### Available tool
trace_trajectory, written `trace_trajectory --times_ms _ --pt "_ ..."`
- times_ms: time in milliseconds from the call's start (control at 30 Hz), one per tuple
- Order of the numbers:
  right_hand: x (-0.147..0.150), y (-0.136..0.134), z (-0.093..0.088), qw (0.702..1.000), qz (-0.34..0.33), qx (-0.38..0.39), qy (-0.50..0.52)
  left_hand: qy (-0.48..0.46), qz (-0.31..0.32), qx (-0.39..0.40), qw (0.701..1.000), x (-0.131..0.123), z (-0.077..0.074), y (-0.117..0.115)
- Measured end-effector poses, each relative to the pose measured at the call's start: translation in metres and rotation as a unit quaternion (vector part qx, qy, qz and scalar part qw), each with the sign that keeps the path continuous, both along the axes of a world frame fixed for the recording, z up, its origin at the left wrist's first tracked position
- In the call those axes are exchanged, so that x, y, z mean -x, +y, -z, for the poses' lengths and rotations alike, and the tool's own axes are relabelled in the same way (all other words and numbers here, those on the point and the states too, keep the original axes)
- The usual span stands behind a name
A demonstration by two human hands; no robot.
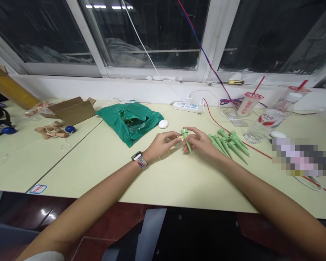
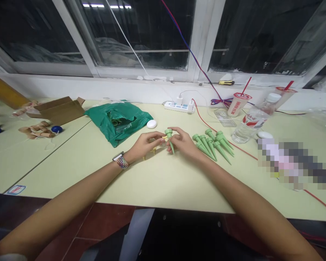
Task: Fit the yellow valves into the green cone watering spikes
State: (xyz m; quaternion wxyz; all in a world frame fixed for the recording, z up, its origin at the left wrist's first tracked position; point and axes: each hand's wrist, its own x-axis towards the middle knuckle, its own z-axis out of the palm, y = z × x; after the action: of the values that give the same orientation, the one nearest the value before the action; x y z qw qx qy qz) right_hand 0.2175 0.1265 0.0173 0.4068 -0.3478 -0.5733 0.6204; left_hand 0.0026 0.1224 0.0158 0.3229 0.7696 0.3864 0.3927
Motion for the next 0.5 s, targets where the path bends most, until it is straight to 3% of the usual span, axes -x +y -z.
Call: trace_trajectory --times_ms 167,500 --pt "0.0004 -0.0053 0.0085 0.998 0.0 -0.057 -0.024 0.044 -0.03 -0.041 0.998 -0.007 -0.0078 -0.0101" --pt "0.0022 -0.0054 0.0023 0.992 0.031 -0.106 -0.055 0.09 -0.058 -0.172 0.979 -0.0062 -0.0102 -0.0106"
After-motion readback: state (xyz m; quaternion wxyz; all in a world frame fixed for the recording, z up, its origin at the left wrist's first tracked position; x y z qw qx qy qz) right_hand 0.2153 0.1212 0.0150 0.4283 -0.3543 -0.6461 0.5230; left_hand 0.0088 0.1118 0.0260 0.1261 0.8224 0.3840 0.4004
